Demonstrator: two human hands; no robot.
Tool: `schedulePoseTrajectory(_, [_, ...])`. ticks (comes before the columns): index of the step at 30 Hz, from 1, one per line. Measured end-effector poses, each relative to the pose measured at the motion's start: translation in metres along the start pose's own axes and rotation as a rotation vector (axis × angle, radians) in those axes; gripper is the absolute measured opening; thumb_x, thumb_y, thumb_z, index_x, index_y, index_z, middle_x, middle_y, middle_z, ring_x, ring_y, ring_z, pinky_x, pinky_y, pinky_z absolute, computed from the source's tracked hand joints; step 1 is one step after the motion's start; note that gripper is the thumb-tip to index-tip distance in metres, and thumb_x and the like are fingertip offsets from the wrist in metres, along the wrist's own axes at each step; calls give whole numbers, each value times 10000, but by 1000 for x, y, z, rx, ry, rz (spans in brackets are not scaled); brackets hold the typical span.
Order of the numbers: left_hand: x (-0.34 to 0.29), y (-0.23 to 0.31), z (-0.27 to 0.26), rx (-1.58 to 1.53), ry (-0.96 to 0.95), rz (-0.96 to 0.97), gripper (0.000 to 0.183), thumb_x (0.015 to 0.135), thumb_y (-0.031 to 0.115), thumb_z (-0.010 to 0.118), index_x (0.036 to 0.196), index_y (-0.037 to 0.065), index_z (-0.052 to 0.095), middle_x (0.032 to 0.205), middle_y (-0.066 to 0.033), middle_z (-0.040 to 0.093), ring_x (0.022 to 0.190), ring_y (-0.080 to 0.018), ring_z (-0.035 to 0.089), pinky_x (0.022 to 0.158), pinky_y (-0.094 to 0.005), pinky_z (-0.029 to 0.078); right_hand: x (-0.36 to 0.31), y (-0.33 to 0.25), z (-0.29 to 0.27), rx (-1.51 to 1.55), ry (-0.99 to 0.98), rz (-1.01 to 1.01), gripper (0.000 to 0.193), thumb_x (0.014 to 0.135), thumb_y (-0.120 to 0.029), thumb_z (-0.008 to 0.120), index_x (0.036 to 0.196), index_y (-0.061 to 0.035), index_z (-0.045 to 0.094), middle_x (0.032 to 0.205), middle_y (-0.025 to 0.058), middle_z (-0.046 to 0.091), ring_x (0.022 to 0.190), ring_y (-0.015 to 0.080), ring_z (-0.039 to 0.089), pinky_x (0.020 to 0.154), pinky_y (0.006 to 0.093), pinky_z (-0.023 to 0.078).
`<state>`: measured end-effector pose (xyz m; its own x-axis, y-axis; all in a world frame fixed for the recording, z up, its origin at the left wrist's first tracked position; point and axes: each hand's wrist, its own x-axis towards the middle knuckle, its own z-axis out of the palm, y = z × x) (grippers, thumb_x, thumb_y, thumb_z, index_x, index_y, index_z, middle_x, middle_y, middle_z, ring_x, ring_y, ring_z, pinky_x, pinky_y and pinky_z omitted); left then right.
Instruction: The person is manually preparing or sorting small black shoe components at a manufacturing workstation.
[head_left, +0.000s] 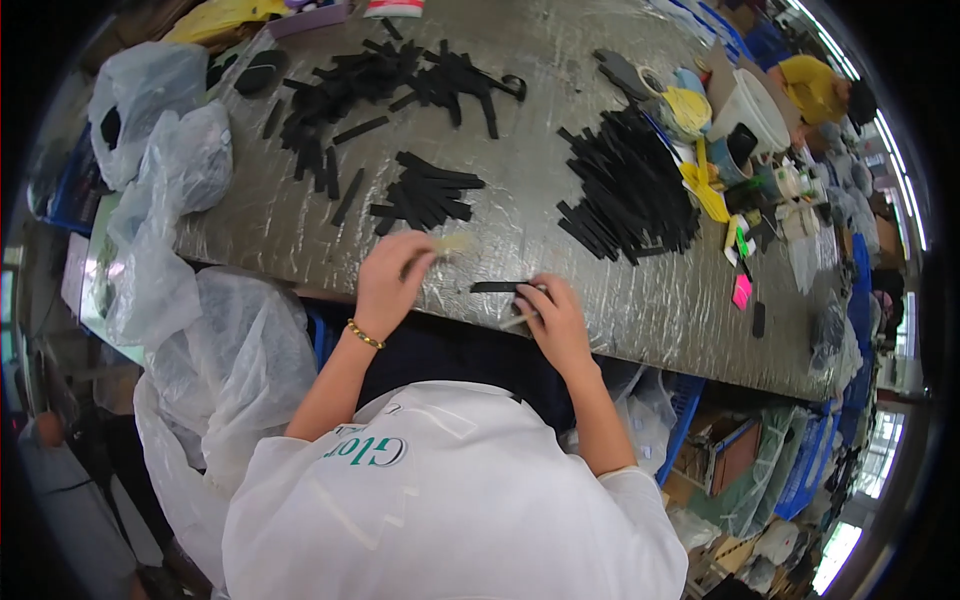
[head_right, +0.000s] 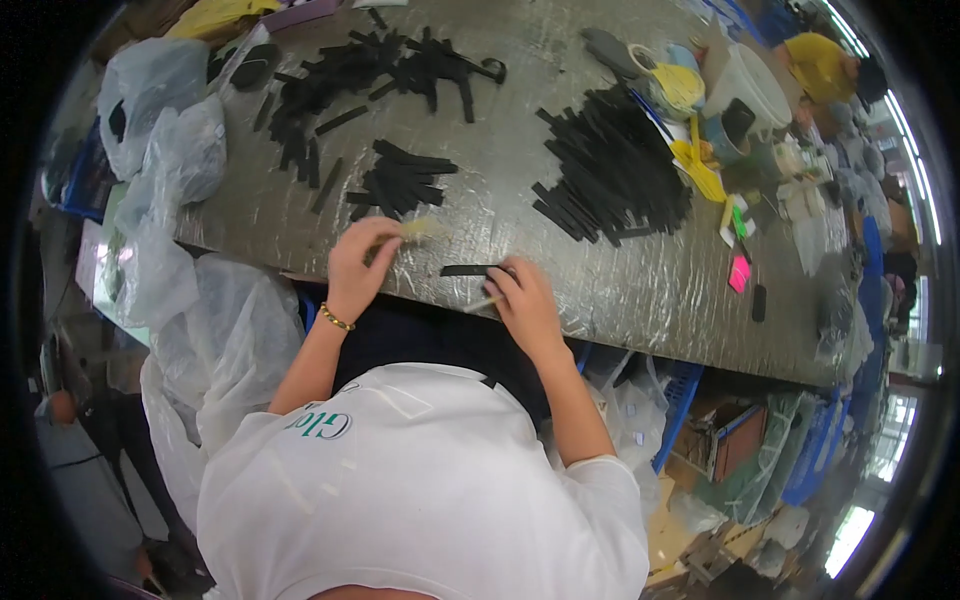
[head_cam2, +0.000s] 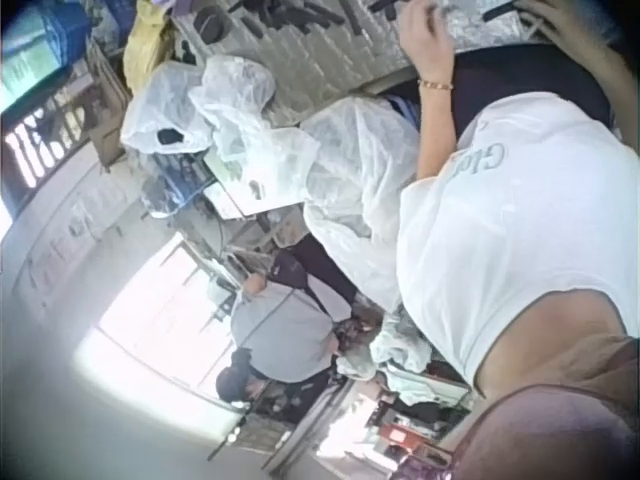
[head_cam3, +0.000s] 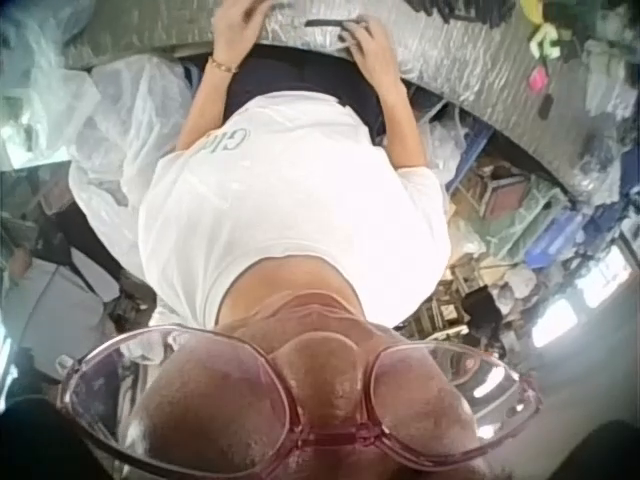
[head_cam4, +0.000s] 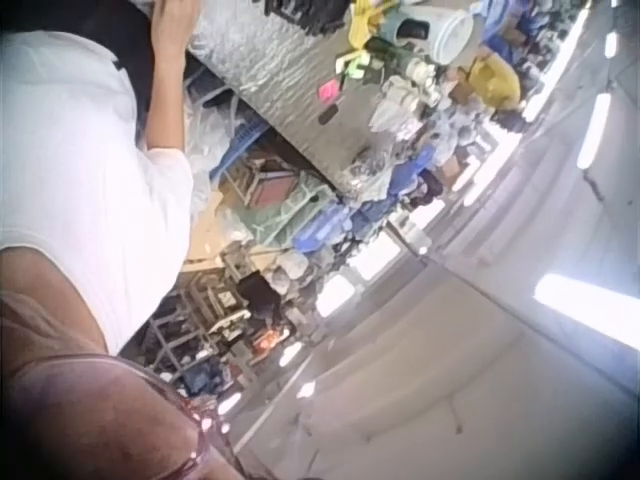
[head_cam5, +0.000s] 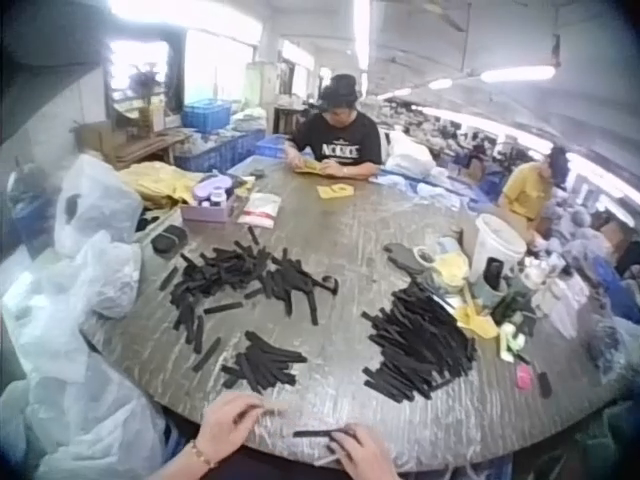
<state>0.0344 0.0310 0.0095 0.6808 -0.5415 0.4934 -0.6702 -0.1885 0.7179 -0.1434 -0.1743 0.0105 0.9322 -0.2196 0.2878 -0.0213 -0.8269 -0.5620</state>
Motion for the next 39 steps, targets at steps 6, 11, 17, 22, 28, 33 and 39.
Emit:
schedulePoseTrajectory(6, [5,-28,-30,124,197,-249,133,878,34,671,1002,43,623,961,-128,663,889,-329,664,757,-377,526,10,33,-28,-334,123,152,238,884,-131,697,1094,-24,664,1097,150,618,1022,357,593,873,446,472])
schedulePoseTrajectory(11, [5,-18,7,18,93,-272,177,867,35,681,1023,37,598,947,-151,643,874,-358,650,743,-399,518,47,8,-3,-153,133,47,268,863,-139,721,1088,-7,657,1119,178,614,1039,385,586,900,452,468])
schedulePoseTrajectory(17, [-4,-4,19,-148,135,-297,154,884,25,676,1022,18,609,931,-147,660,855,-315,674,748,-366,532,91,-25,58,41,24,4,279,793,-70,735,1046,-10,635,1058,165,604,1010,388,589,881,445,482])
schedulePoseTrajectory(22, [-6,-11,-13,-231,260,-386,140,895,5,680,1026,3,631,954,-119,689,887,-227,692,807,-323,544,92,-19,71,2,55,6,254,819,-60,725,1054,-18,638,1057,160,599,997,386,590,857,447,489])
schedulePoseTrajectory(28, [-7,10,-23,-61,124,-182,138,865,23,693,995,12,648,977,-121,689,928,-275,669,833,-360,521,53,-2,26,-16,36,-103,224,799,-80,739,989,-32,631,976,116,586,967,344,585,833,427,469])
schedulePoseTrajectory(33, [-3,26,4,-7,-219,121,112,867,76,664,966,27,645,976,-115,661,963,-329,608,860,-418,485,24,0,2,-43,-78,-23,334,810,-69,736,1129,-51,639,1128,133,601,1065,365,575,905,414,474])
schedulePoseTrajectory(39, [-12,23,32,98,-328,161,131,862,86,670,981,32,650,1021,-98,656,1005,-317,600,870,-423,489,4,-1,-6,27,10,112,403,791,-48,740,1179,-78,634,1150,134,592,1089,363,566,911,418,470])
